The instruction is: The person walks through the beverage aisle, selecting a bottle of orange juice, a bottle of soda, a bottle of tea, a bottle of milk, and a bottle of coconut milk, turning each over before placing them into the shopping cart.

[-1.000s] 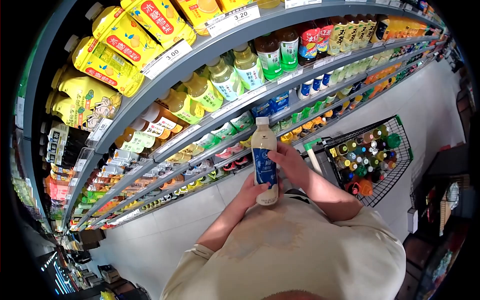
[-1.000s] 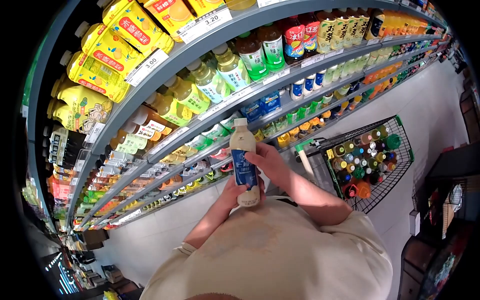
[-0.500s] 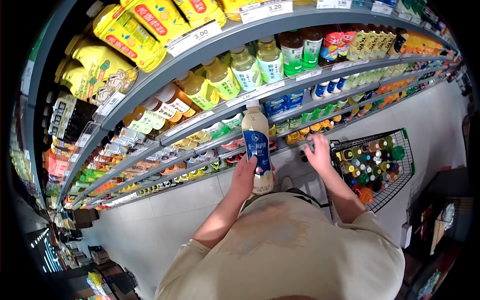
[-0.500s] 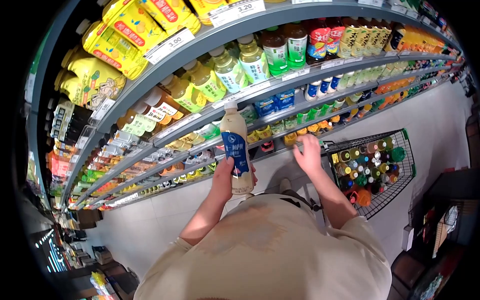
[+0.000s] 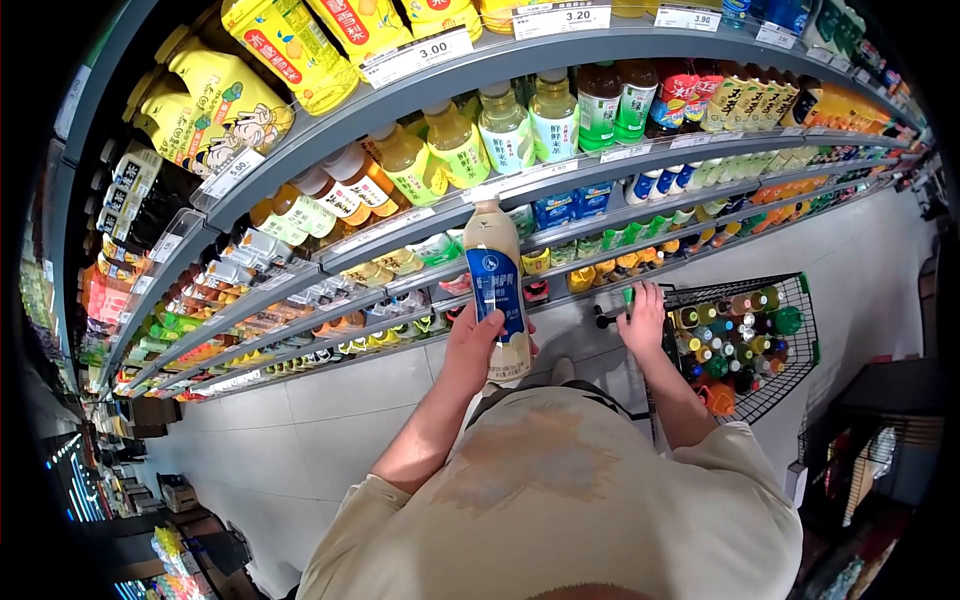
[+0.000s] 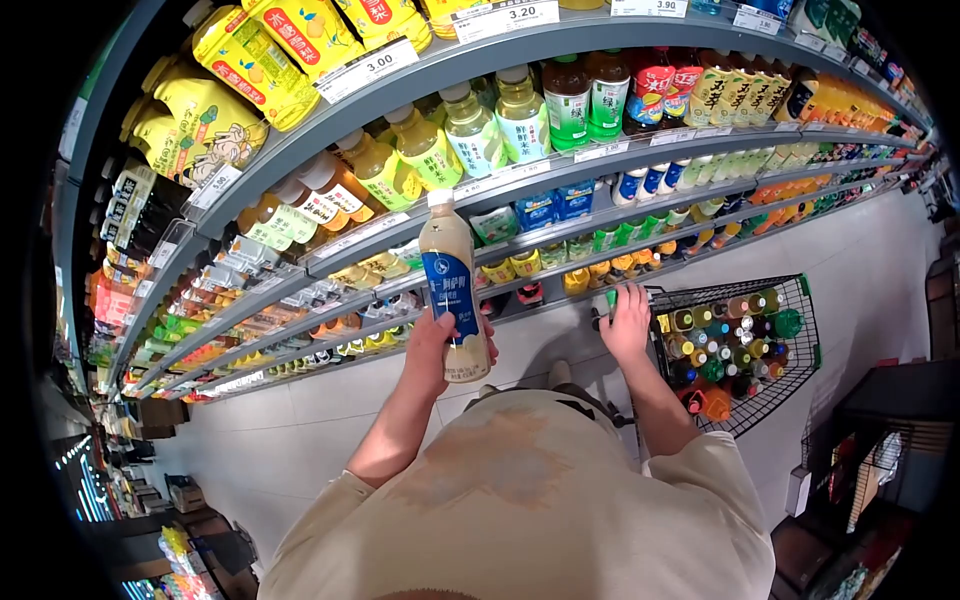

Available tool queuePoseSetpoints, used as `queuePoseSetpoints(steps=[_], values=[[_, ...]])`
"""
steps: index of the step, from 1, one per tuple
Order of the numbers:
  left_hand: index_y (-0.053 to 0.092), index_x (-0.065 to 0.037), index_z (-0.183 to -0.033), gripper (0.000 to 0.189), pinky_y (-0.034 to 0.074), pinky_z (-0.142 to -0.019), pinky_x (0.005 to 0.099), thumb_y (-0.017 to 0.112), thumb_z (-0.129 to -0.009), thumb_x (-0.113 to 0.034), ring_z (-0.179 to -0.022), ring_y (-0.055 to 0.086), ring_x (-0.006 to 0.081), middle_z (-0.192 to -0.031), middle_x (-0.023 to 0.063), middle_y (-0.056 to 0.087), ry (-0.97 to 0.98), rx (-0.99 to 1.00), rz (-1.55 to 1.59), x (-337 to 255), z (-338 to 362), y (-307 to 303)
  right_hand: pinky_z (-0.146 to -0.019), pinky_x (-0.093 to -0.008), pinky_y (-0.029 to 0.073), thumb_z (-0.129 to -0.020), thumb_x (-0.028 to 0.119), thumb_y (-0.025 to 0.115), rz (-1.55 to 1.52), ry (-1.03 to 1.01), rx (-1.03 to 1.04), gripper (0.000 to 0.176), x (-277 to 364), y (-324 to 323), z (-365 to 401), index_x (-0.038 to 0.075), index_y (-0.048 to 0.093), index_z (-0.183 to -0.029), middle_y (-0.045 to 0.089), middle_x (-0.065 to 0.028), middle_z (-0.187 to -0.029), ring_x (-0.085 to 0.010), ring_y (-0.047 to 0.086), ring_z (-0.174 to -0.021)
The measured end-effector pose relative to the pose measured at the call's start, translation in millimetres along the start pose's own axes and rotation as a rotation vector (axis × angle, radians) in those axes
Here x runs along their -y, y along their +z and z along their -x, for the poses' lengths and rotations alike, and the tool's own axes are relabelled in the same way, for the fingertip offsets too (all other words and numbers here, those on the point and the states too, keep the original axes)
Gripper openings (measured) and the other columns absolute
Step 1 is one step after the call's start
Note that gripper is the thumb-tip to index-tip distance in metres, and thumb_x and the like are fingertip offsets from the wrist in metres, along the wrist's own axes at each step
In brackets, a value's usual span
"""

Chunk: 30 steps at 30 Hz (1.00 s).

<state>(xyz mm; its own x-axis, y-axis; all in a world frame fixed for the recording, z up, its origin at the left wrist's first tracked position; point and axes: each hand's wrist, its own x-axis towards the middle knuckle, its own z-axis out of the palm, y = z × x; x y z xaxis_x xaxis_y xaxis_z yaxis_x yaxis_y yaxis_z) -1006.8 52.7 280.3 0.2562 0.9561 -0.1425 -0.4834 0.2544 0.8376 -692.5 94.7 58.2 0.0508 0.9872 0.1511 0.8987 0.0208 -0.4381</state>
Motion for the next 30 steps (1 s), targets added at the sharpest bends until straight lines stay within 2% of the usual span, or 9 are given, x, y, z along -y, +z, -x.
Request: queuePoseSetpoints(steps=[3, 10, 12, 16, 21, 25, 28, 29, 30], values=[[0.051, -0.004, -0.121, 0.034, 0.057, -0.066, 0.0356, 0.059, -0.098, -0.028, -0.078, 0.07, 0.0255, -0.096, 0.0147, 0.067, -0.026, -0.016, -0.031, 3.3, 3.0, -1.1, -0.111, -0.0523, 0.032, -0.073, 0.014, 0.069, 0.011, -0.014, -0.001, 0.068, 0.4, 0.6, -0.4, 0.007, 0.043, -0.135, 0.041, -0.0165, -0.143, -0.0407, 0.032, -0.139], [0.05, -0.004, -0.125, 0.037, 0.056, -0.067, 0.035, 0.06, -0.098, -0.027, -0.078, 0.07, 0.0242, -0.097, 0.0138, 0.067, -0.039, -0.033, -0.013, 2.2, 10.2, 0.7, -0.11, -0.0523, 0.034, -0.072, 0.013, 0.07, 0.009, -0.023, -0.019, 0.07, -0.7, 2.6, 1.6, 0.009, 0.042, -0.136, 0.041, -0.015, -0.142, -0.0402, 0.032, -0.138], [0.046, 0.0, -0.124, 0.044, 0.058, -0.065, 0.0405, 0.059, -0.097, -0.031, -0.079, 0.07, 0.0303, -0.098, 0.0186, 0.064, -0.038, -0.051, -0.066, 1.7, 11.4, 1.0, -0.11, -0.0522, 0.034, -0.072, 0.013, 0.07, 0.009, -0.022, -0.02, 0.07, -0.6, 2.4, 1.8, 0.009, 0.042, -0.136, 0.041, -0.015, -0.142, -0.0402, 0.032, -0.139], [0.046, 0.0, -0.125, 0.047, 0.058, -0.065, 0.041, 0.056, -0.097, -0.037, -0.079, 0.07, 0.031, -0.098, 0.0193, 0.064, -0.031, -0.054, -0.12, 5.3, 11.6, -2.1, -0.11, -0.0521, 0.033, -0.072, 0.013, 0.07, 0.01, -0.023, -0.023, 0.071, -0.6, 2.2, 1.2, 0.009, 0.042, -0.137, 0.041, -0.0149, -0.142, -0.0401, 0.032, -0.139], [0.047, -0.001, -0.127, 0.06, 0.058, -0.065, 0.0427, 0.044, -0.098, -0.053, -0.078, 0.07, 0.0324, -0.099, 0.0199, 0.064, -0.135, -0.072, 0.163, 14.0, 8.1, -11.8, -0.111, -0.0521, 0.033, -0.073, 0.014, 0.07, 0.013, -0.024, -0.02, 0.07, 0.0, 2.3, 0.5, 0.009, 0.042, -0.137, 0.041, -0.0153, -0.143, -0.0403, 0.031, -0.139], [0.048, -0.001, -0.128, 0.061, 0.058, -0.066, 0.0424, 0.043, -0.098, -0.054, -0.079, 0.07, 0.0323, -0.099, 0.0193, 0.065, -0.109, -0.047, 0.151, 10.9, 8.1, -11.1, -0.111, -0.053, 0.032, -0.073, 0.015, 0.07, 0.033, 0.002, 0.022, 0.07, 4.8, -3.1, -0.4, 0.01, 0.043, -0.138, 0.04, -0.0157, -0.144, -0.041, 0.031, -0.139], [0.048, -0.003, -0.129, 0.042, 0.057, -0.075, 0.0361, 0.055, -0.1, -0.033, -0.085, 0.069, 0.0242, -0.104, 0.0158, 0.067, -0.053, 0.02, -0.002, 7.3, 11.1, -12.9, -0.111, -0.0539, 0.031, -0.074, 0.015, 0.07, 0.053, 0.021, 0.047, 0.071, 7.5, -4.8, -0.9, 0.01, 0.042, -0.139, 0.039, -0.016, -0.145, -0.0414, 0.03, -0.139], [0.048, -0.003, -0.129, 0.042, 0.057, -0.075, 0.0361, 0.055, -0.1, -0.033, -0.085, 0.069, 0.0242, -0.104, 0.0158, 0.067, -0.052, 0.019, -0.003, 7.6, 12.2, -12.9, -0.111, -0.0539, 0.031, -0.074, 0.015, 0.07, 0.052, 0.02, 0.047, 0.071, 8.1, -5.0, -1.4, 0.01, 0.042, -0.139, 0.039, -0.016, -0.145, -0.0414, 0.03, -0.139], [0.048, -0.003, -0.129, 0.04, 0.057, -0.075, 0.036, 0.058, -0.098, -0.026, -0.087, 0.069, 0.0229, -0.105, 0.0146, 0.067, -0.043, 0.011, -0.06, 8.1, 13.2, -12.2, -0.111, -0.0542, 0.031, -0.074, 0.015, 0.069, 0.049, 0.02, 0.051, 0.072, 8.0, -5.1, -1.2, 0.011, 0.042, -0.14, 0.039, -0.0161, -0.146, -0.0415, 0.03, -0.14]])
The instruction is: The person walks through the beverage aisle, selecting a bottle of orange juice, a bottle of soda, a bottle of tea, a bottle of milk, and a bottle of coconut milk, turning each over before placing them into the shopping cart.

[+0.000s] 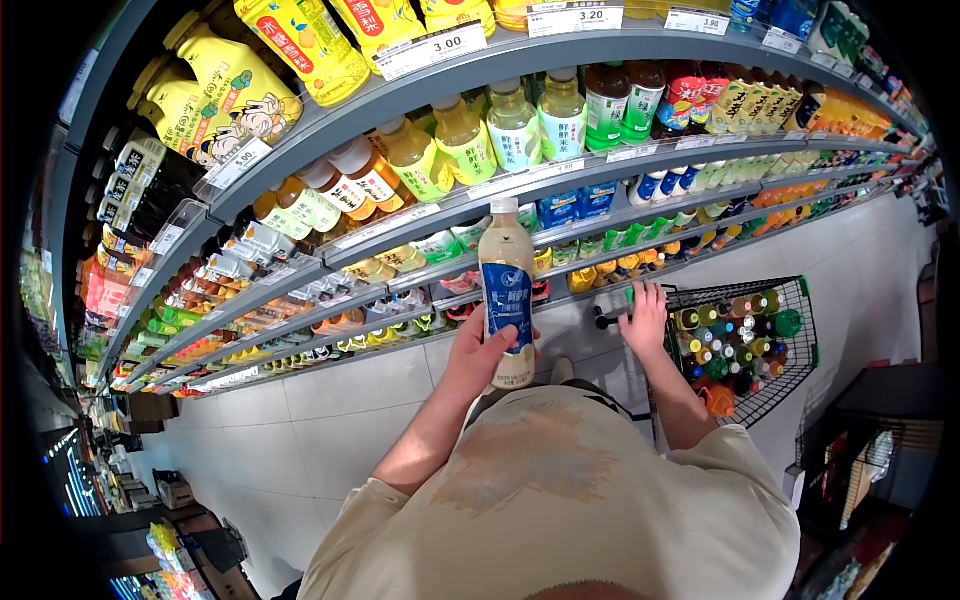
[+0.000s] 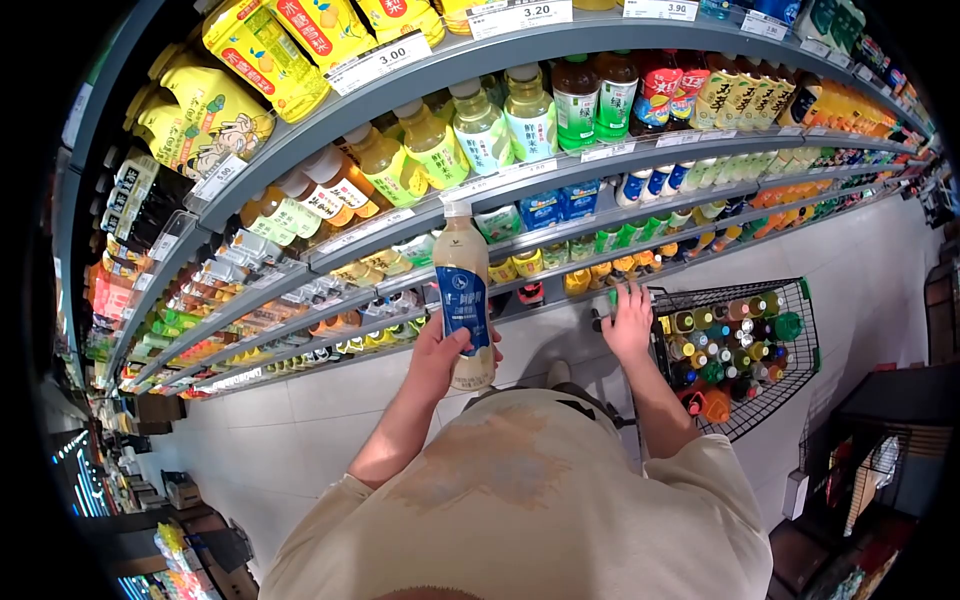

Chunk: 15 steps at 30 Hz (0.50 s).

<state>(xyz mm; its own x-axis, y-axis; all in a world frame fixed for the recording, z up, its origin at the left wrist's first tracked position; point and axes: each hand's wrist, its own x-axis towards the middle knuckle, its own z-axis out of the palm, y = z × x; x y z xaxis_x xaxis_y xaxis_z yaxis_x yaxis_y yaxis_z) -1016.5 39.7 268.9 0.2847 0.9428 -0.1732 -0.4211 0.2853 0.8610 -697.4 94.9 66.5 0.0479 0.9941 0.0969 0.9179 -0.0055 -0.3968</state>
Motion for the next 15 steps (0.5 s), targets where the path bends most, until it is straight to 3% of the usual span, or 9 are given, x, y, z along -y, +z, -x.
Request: queuePoseSetpoints(steps=[2, 4, 7, 10, 11, 13, 15], values=[[0.049, -0.003, -0.13, 0.039, 0.057, -0.076, 0.0359, 0.062, -0.097, -0.019, -0.088, 0.069, 0.0216, -0.107, 0.0134, 0.067, 0.006, -0.01, -0.057, -1.4, 0.7, 3.4, -0.112, -0.0544, 0.031, -0.074, 0.015, 0.069, -0.004, 0.002, 0.006, 0.073, -1.1, 0.6, 0.3, 0.011, 0.042, -0.141, 0.038, -0.0161, -0.147, -0.0416, 0.029, -0.14], [0.051, -0.003, -0.129, 0.041, 0.055, -0.079, 0.0316, 0.068, -0.092, -0.011, -0.092, 0.066, 0.015, -0.107, 0.0093, 0.067, 0.003, -0.049, -0.081, -4.9, 1.7, 8.9, -0.112, -0.055, 0.03, -0.073, 0.015, 0.07, -0.03, -0.021, -0.011, 0.073, -2.1, 1.1, 0.6, 0.011, 0.043, -0.141, 0.037, -0.0171, -0.149, -0.0434, 0.03, -0.14], [0.053, -0.002, -0.129, 0.044, 0.05, -0.083, 0.027, 0.071, -0.09, -0.012, -0.096, 0.062, 0.01, -0.107, 0.0061, 0.066, 0.098, -0.085, -0.312, 6.2, -3.0, 1.5, -0.111, -0.0528, 0.033, -0.075, 0.014, 0.069, 0.005, -0.041, -0.04, 0.068, 14.4, -1.0, 3.3, 0.01, 0.048, -0.14, 0.044, -0.0187, -0.146, -0.0426, 0.038, -0.136], [0.053, 0.0, -0.129, 0.048, 0.047, -0.085, 0.0246, 0.074, -0.088, -0.013, -0.096, 0.059, 0.008, -0.106, 0.0039, 0.065, 0.143, -0.152, -0.564, 0.1, -1.6, 11.0, -0.108, -0.0454, 0.039, -0.079, 0.011, 0.068, -0.51, -0.394, 0.157, 0.059, 64.6, -50.0, 1.4, 0.006, 0.053, -0.136, 0.055, -0.0192, -0.138, -0.0378, 0.051, -0.128], [0.053, 0.0, -0.129, 0.048, 0.047, -0.085, 0.0246, 0.074, -0.088, -0.013, -0.096, 0.059, 0.008, -0.106, 0.0039, 0.065, 0.138, -0.147, -0.562, -0.6, -2.0, 13.2, -0.108, -0.0431, 0.039, -0.081, 0.012, 0.069, -0.639, -0.468, 0.264, 0.06, 83.4, -66.8, 2.8, 0.005, 0.051, -0.138, 0.052, -0.0193, -0.141, -0.0367, 0.049, -0.131], [0.053, 0.001, -0.13, 0.049, 0.048, -0.086, 0.026, 0.074, -0.088, -0.013, -0.097, 0.058, 0.0099, -0.108, 0.0047, 0.064, 0.092, -0.105, -0.548, -1.5, -3.8, 16.1, -0.109, -0.0416, 0.039, -0.085, 0.013, 0.069, -0.81, -0.503, 0.322, 0.061, 114.2, -82.8, 9.2, 0.004, 0.047, -0.141, 0.052, -0.0161, -0.143, -0.0323, 0.049, -0.132], [0.053, 0.0, -0.13, 0.047, 0.047, -0.087, 0.026, 0.073, -0.089, -0.013, -0.097, 0.059, 0.0096, -0.112, 0.0052, 0.064, 0.119, -0.092, -0.584, 6.2, -6.0, 18.3, -0.11, -0.041, 0.038, -0.09, 0.016, 0.067, -1.364, -0.383, 0.623, 0.061, 124.1, -73.1, 15.4, 0.002, 0.043, -0.144, 0.051, -0.0145, -0.143, -0.0277, 0.048, -0.133]])
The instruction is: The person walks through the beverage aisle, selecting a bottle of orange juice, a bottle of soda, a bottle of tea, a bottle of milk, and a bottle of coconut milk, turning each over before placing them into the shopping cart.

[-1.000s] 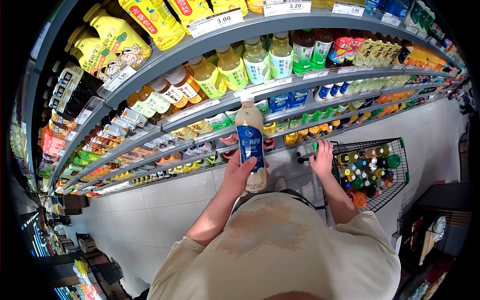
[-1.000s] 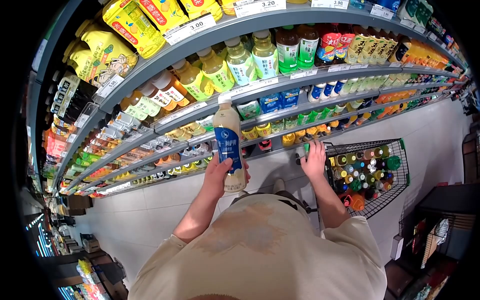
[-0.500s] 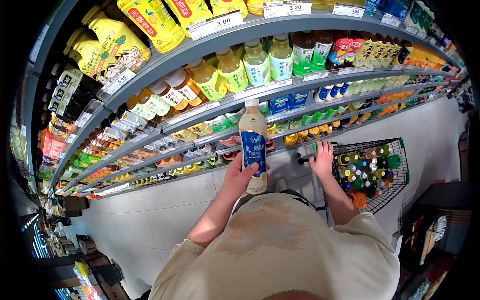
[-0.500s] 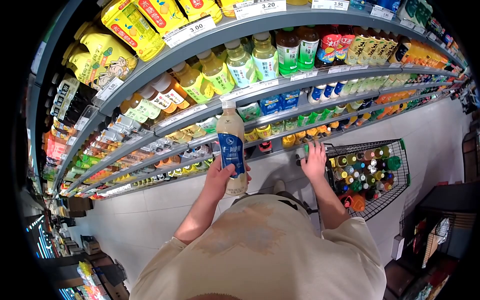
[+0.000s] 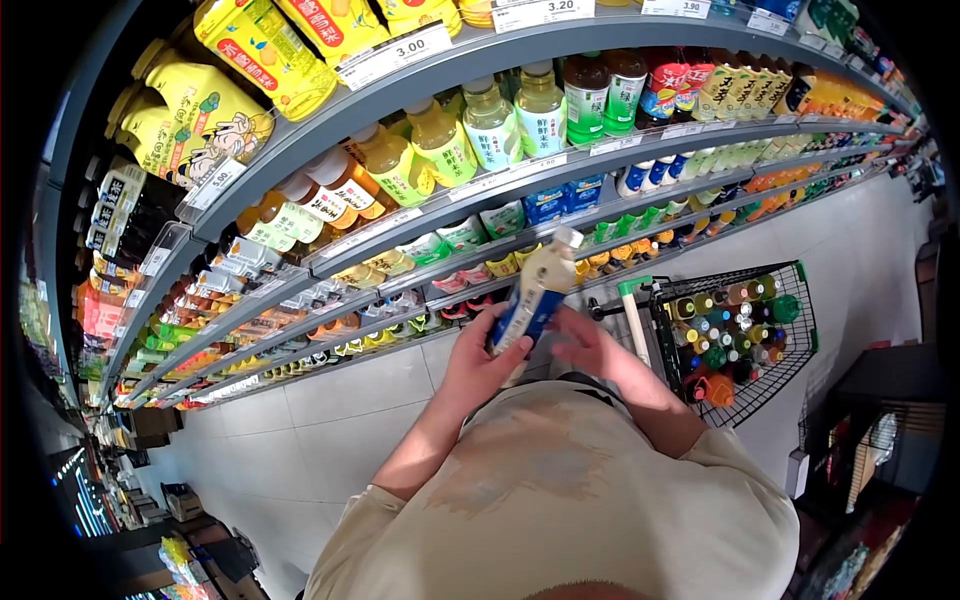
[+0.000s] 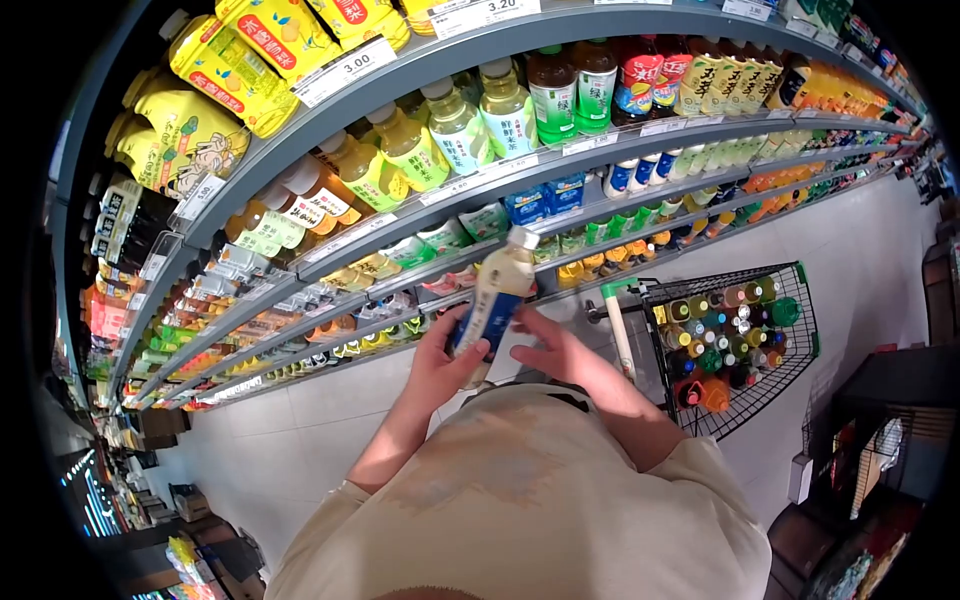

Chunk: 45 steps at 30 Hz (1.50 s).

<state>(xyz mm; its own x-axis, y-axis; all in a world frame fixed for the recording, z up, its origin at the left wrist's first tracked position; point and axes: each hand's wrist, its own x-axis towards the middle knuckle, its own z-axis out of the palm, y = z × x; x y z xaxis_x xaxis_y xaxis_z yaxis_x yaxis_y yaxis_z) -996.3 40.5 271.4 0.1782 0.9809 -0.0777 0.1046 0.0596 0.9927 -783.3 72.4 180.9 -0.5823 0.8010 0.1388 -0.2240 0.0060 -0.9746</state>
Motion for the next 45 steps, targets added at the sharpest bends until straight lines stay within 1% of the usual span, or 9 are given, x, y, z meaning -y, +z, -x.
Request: queuePoseSetpoints(steps=[5, 18, 26, 29, 33, 36, 38, 42, 45], values=[[0.062, -0.004, -0.121, 0.031, 0.048, -0.078, 0.0261, 0.068, -0.091, -0.005, -0.094, 0.06, 0.0114, -0.121, 0.0068, 0.063, 0.216, 0.122, -0.111, -10.9, -4.5, -1.7, -0.097, -0.0392, 0.05, -0.095, 0.03, 0.058, -0.749, 0.147, -0.103, 0.057, 27.2, 18.0, -17.3, -0.004, 0.044, -0.139, 0.058, -0.0169, -0.133, -0.0265, 0.061, -0.117], [0.06, -0.003, -0.112, 0.017, 0.048, -0.084, 0.027, 0.061, -0.095, -0.002, -0.098, 0.06, 0.0114, -0.099, 0.0017, 0.06, 0.034, 0.072, 0.263, 11.0, -4.5, -14.4, -0.076, -0.0399, 0.053, -0.088, 0.048, 0.062, -0.997, 0.142, -0.013, 0.054, 29.9, 12.8, -17.4, 0.005, 0.05, -0.117, 0.062, -0.0119, -0.089, -0.0285, 0.067, -0.082], [0.046, -0.005, -0.135, 0.046, 0.046, -0.096, 0.0315, 0.065, -0.093, -0.007, -0.11, 0.056, 0.0141, -0.127, 0.0067, 0.053, 0.012, 0.154, 0.362, 28.1, -17.4, -14.4, -0.09, -0.0431, 0.051, -0.092, 0.036, 0.061, -1.083, 0.227, -0.041, 0.056, 45.4, 18.5, -19.9, 0.004, 0.046, -0.135, 0.064, -0.0123, -0.115, -0.0278, 0.065, -0.101], [0.04, -0.006, -0.142, 0.058, 0.046, -0.098, 0.0335, 0.068, -0.092, -0.01, -0.113, 0.055, 0.0159, -0.133, 0.0088, 0.049, 0.028, 0.191, 0.409, 31.2, -18.8, -13.2, -0.099, -0.0449, 0.048, -0.101, 0.02, 0.049, -0.128, 0.151, -0.077, 0.044, 41.3, 23.9, -28.8, 0.006, 0.043, -0.142, 0.059, -0.0108, -0.127, -0.0243, 0.059, -0.115], [0.037, -0.004, -0.144, 0.061, 0.047, -0.096, 0.0341, 0.067, -0.093, -0.011, -0.112, 0.056, 0.0166, -0.128, 0.0083, 0.055, -0.045, 0.119, 0.353, 34.0, -14.5, -17.5, -0.105, -0.0452, 0.044, -0.103, 0.027, 0.043, -0.899, 0.409, -0.07, 0.052, 67.6, 21.6, -25.2, 0.006, 0.034, -0.151, 0.05, -0.0121, -0.14, -0.0253, 0.05, -0.128], [0.041, -0.004, -0.141, 0.052, 0.055, -0.086, 0.0368, 0.064, -0.095, -0.016, -0.102, 0.065, 0.0221, -0.12, 0.0103, 0.062, -0.287, 0.096, 0.609, 57.1, -14.2, -24.1, -0.106, -0.0466, 0.044, -0.101, 0.033, 0.045, -0.798, 0.376, 0.017, 0.059, 56.8, 16.0, -20.3, 0.006, 0.032, -0.152, 0.044, -0.0137, -0.148, -0.028, 0.049, -0.13], [0.041, -0.004, -0.139, 0.056, 0.058, -0.081, 0.0426, 0.058, -0.097, -0.038, -0.094, 0.069, 0.0308, -0.113, 0.02, 0.064, -0.293, 0.135, 0.73, 56.3, -12.9, -24.6, -0.105, -0.0471, 0.045, -0.1, 0.032, 0.047, -0.781, 0.31, 0.039, 0.062, 61.8, 15.9, -17.3, 0.005, 0.031, -0.153, 0.044, -0.0161, -0.148, -0.0297, 0.051, -0.128], [0.04, -0.005, -0.141, 0.067, 0.058, -0.078, 0.0428, 0.051, -0.097, -0.054, -0.092, 0.068, 0.0321, -0.114, 0.0191, 0.063, -0.364, 0.22, 0.949, 62.4, -11.7, -26.1, -0.098, -0.0505, 0.05, -0.091, 0.028, 0.058, -0.657, 0.145, 0.071, 0.067, 57.3, 7.4, -13.8, -0.002, 0.037, -0.148, 0.054, -0.0237, -0.138, -0.0352, 0.06, -0.119], [0.039, -0.005, -0.142, 0.078, 0.056, -0.081, 0.0439, 0.048, -0.093, -0.065, -0.094, 0.068, 0.0324, -0.118, 0.0156, 0.061, -0.281, 0.206, 1.008, 59.6, -12.5, -23.2, -0.091, -0.0439, 0.053, -0.094, 0.017, 0.048, -0.612, 0.133, 0.024, 0.05, 60.1, 1.7, -15.9, 0.001, 0.046, -0.142, 0.061, -0.0214, -0.13, -0.033, 0.064, -0.111]])
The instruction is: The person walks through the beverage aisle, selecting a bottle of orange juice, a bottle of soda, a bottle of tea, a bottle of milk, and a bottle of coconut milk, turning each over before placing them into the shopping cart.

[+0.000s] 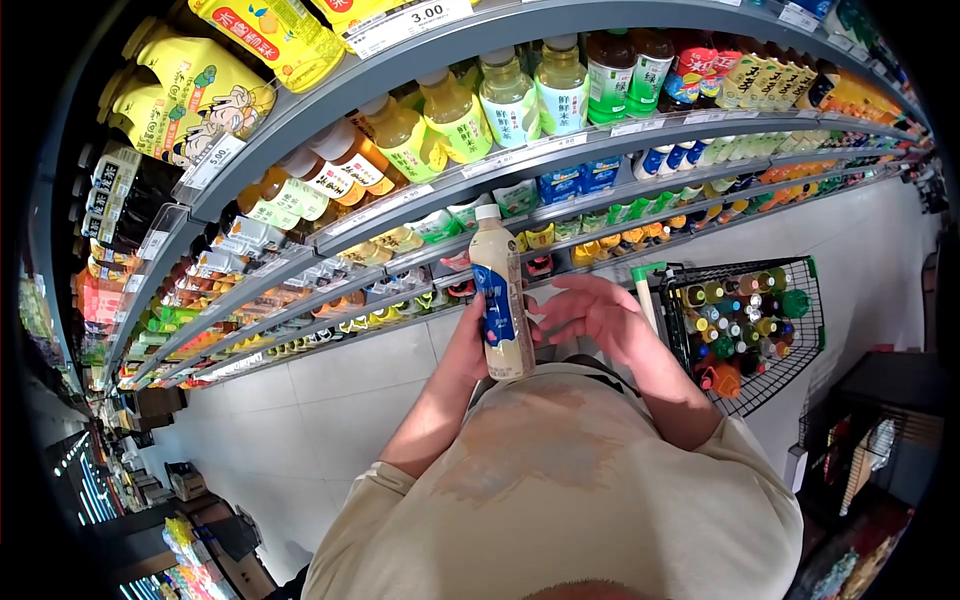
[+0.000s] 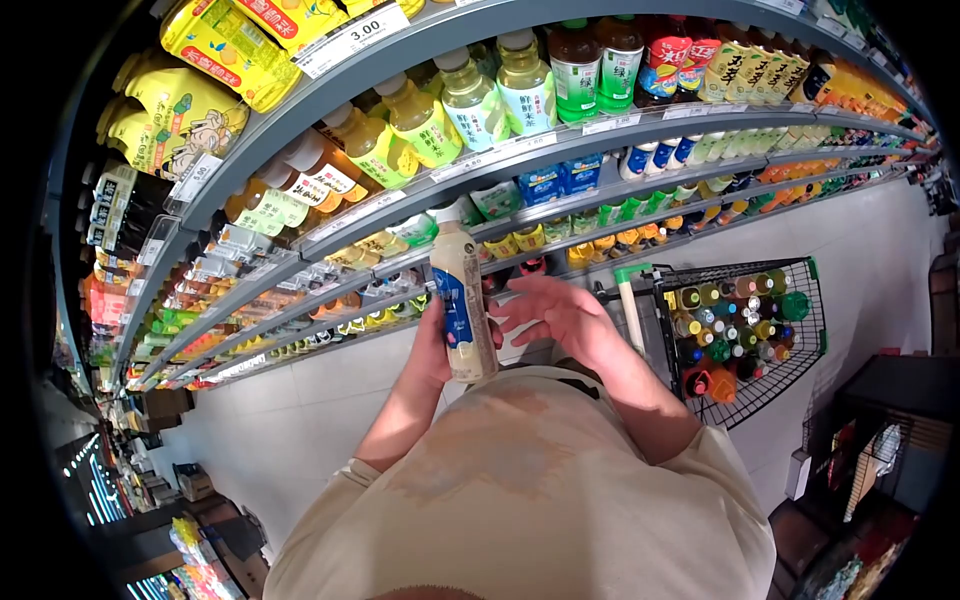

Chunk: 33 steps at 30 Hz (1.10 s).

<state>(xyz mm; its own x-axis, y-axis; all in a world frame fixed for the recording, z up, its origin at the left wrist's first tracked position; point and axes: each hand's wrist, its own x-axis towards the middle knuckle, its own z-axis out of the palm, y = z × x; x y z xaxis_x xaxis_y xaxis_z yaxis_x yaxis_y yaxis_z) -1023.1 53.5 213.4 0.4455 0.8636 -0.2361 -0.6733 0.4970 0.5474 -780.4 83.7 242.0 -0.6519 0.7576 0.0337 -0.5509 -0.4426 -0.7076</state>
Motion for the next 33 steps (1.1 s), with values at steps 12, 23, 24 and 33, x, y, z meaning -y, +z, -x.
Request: queuePoseSetpoints(steps=[12, 23, 24, 33], values=[[0.044, -0.003, -0.137, 0.071, 0.052, -0.094, 0.0471, 0.045, -0.097, -0.062, -0.107, 0.065, 0.0332, -0.124, 0.0152, 0.06, -0.011, 0.17, 0.046, -9.6, -6.4, 25.8, -0.076, -0.0297, 0.053, -0.09, -0.005, 0.055, 0.147, 0.043, -0.188, 0.034, -25.9, -2.4, -9.8, 0.002, 0.054, -0.124, 0.055, -0.0018, -0.087, -0.0124, 0.059, -0.081], [0.033, -0.003, -0.145, 0.082, 0.045, -0.104, 0.0482, 0.047, -0.094, -0.066, -0.123, 0.056, 0.0266, -0.134, 0.0139, 0.053, 0.038, -0.01, -0.127, -4.9, -0.5, 20.4, -0.072, -0.0274, 0.053, -0.092, -0.001, 0.062, 0.274, 0.025, -0.21, 0.024, -30.3, 0.8, -15.0, 0.003, 0.055, -0.115, 0.059, -0.0015, -0.092, -0.0095, 0.06, -0.083], [0.03, -0.004, -0.146, 0.084, 0.044, -0.105, 0.0538, 0.046, -0.094, -0.067, -0.125, 0.054, 0.0303, -0.137, 0.0156, 0.05, 0.042, -0.011, -0.147, -4.8, -1.0, 19.9, -0.072, -0.0273, 0.054, -0.093, 0.0, 0.062, 0.271, 0.02, -0.219, 0.024, -29.8, 1.0, -15.0, 0.004, 0.055, -0.115, 0.059, -0.0012, -0.093, -0.0094, 0.06, -0.084], [0.027, -0.004, -0.15, 0.088, 0.041, -0.107, 0.0479, 0.046, -0.094, -0.068, -0.129, 0.05, 0.0272, -0.142, 0.0137, 0.046, 0.047, -0.05, -0.292, -3.8, 2.2, 18.6, -0.08, -0.0296, 0.053, -0.095, 0.007, 0.063, 0.193, 0.067, -0.227, 0.03, -30.1, 4.4, -14.1, 0.005, 0.051, -0.123, 0.059, -0.0032, -0.107, -0.0109, 0.058, -0.097]])
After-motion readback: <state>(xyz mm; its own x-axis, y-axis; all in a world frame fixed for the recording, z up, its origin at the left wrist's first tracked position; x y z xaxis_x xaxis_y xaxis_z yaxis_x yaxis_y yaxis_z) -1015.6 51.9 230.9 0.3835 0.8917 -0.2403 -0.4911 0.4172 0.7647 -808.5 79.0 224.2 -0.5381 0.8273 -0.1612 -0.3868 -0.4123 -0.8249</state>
